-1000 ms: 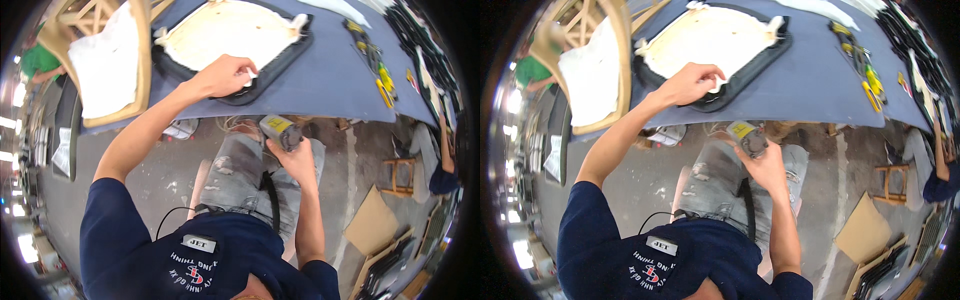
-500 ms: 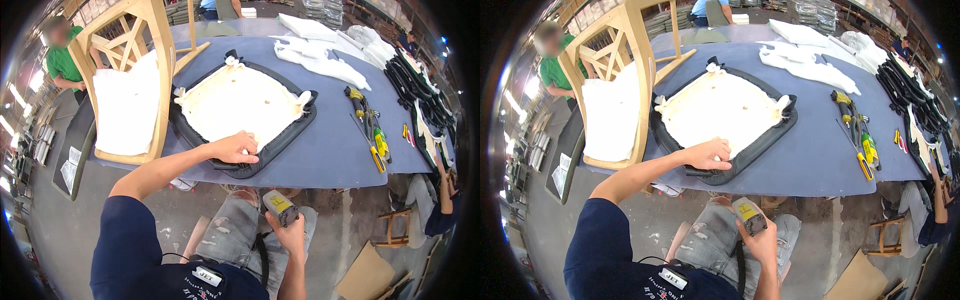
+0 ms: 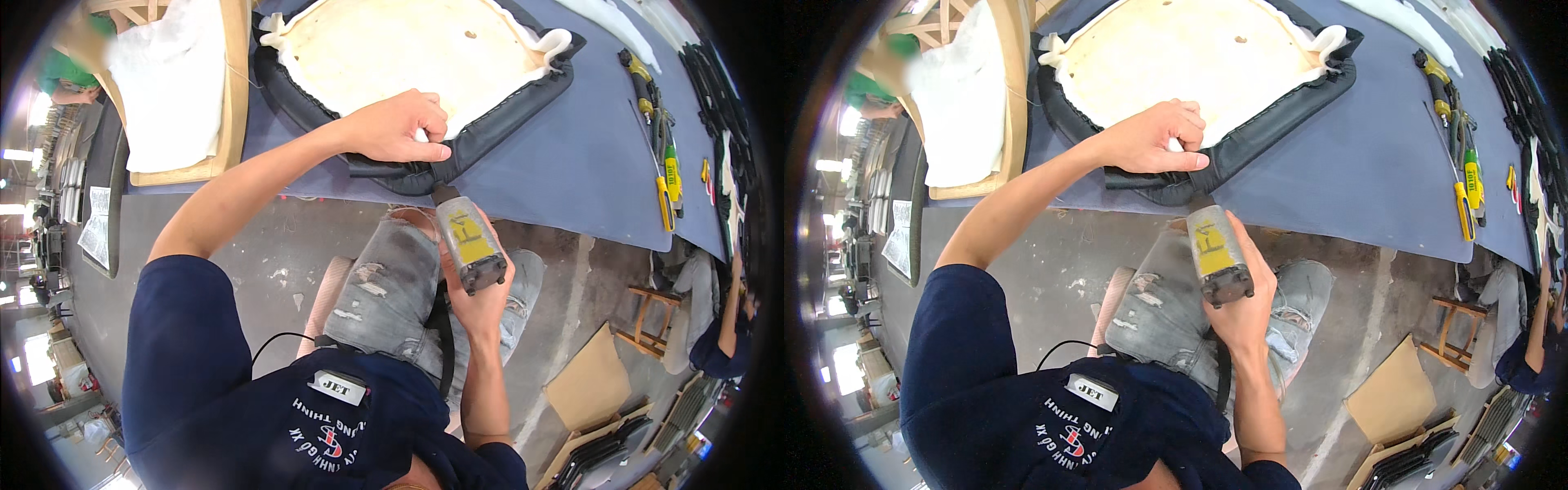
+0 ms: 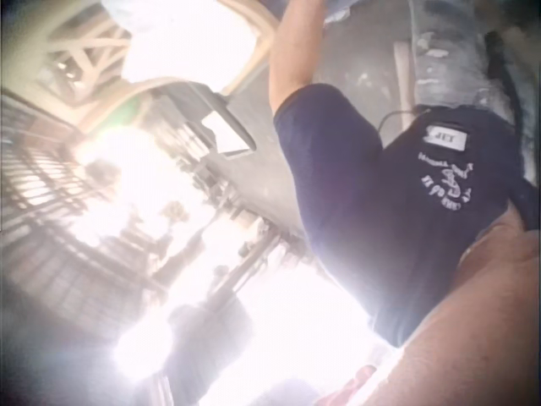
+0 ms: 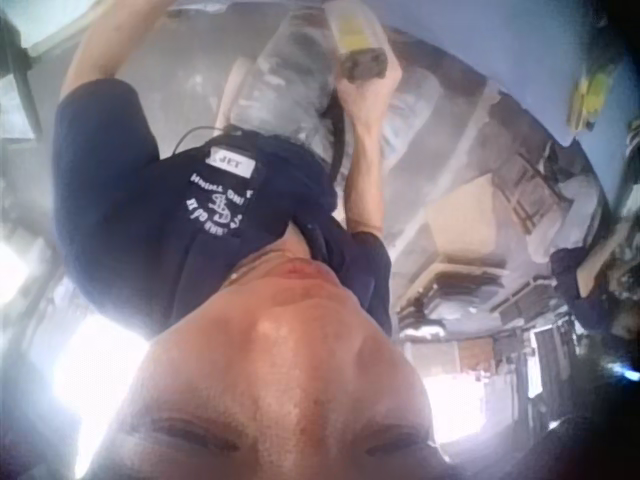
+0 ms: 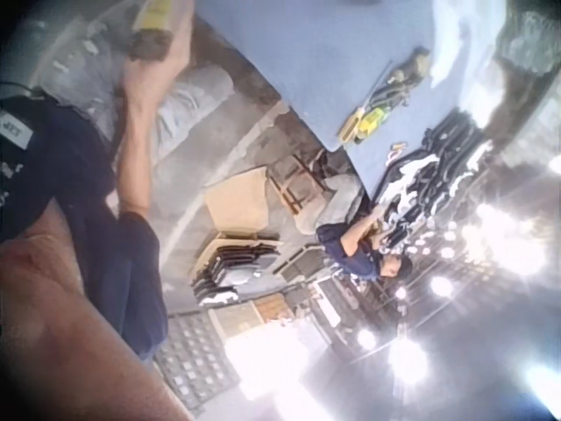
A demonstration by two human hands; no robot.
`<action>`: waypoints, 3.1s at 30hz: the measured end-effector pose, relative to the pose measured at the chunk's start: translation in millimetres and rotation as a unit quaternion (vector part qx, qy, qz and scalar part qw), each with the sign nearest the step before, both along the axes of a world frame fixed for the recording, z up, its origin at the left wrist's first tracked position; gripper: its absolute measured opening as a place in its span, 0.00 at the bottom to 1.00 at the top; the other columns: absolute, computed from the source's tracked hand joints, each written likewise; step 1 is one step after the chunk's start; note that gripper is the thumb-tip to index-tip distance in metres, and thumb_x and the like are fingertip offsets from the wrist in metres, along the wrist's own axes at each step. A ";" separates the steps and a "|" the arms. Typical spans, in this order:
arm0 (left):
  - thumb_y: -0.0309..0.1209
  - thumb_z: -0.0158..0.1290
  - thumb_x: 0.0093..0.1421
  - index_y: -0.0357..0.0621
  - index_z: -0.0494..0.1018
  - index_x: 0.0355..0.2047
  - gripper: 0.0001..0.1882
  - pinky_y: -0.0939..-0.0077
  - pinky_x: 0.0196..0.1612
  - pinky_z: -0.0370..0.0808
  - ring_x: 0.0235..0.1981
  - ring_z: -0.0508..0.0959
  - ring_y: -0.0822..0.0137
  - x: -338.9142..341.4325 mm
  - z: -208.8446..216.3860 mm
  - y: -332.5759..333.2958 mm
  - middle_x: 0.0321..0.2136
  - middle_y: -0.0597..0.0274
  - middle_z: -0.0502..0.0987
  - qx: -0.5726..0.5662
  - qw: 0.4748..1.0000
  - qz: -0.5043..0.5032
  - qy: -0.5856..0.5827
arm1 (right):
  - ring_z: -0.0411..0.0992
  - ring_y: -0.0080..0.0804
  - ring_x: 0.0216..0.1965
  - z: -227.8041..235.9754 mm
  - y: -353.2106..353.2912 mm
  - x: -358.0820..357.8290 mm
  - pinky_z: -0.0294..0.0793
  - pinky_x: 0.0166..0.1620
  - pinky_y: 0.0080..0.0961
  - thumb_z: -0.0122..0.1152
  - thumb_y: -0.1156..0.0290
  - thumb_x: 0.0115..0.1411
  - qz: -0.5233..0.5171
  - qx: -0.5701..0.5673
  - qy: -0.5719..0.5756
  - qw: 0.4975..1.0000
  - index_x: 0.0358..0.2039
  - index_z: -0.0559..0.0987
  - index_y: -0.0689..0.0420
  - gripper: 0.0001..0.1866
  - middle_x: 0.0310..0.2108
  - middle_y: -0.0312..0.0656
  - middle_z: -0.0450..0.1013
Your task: The person staples black fabric onto a foam-covered seat base using a pneumatic staple gun. They repeatedly pull the fabric taut, apply staples along the edges, and use a screwdriver to adjust the material. The person works at a table in a workshop with other workers visible in the background.
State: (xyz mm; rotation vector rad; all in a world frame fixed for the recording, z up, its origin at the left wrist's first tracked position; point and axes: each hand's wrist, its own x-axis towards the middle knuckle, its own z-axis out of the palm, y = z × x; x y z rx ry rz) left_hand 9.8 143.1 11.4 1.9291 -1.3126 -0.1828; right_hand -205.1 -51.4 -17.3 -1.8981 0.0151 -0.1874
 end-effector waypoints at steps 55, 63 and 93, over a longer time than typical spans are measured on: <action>0.36 0.59 0.63 0.44 0.71 0.25 0.14 0.62 0.46 0.69 0.35 0.74 0.59 -10.4 -11.6 0.0 0.26 0.62 0.73 -0.003 0.992 0.073 -0.100 | 0.83 0.46 0.41 49.0 -9.8 47.0 0.79 0.47 0.35 0.67 0.72 0.59 0.039 -0.083 -0.004 0.996 0.44 0.83 0.66 0.14 0.38 0.53 0.83; 0.43 0.62 0.64 0.39 0.82 0.35 0.16 0.69 0.39 0.76 0.31 0.82 0.62 -23.8 7.6 -1.9 0.29 0.54 0.84 0.074 0.981 0.180 0.018 | 0.83 0.43 0.42 28.8 -8.9 32.4 0.78 0.47 0.34 0.68 0.70 0.60 0.016 -0.026 -0.024 0.999 0.46 0.82 0.67 0.17 0.40 0.54 0.83; 0.45 0.57 0.67 0.43 0.70 0.18 0.24 0.62 0.52 0.68 0.32 0.69 0.60 -13.7 -5.9 11.6 0.18 0.63 0.69 0.037 0.998 -0.021 -0.056 | 0.80 0.47 0.51 7.6 18.9 -19.3 0.76 0.57 0.33 0.69 0.84 0.46 0.001 -0.029 0.000 1.000 0.60 0.75 0.65 0.36 0.51 0.54 0.80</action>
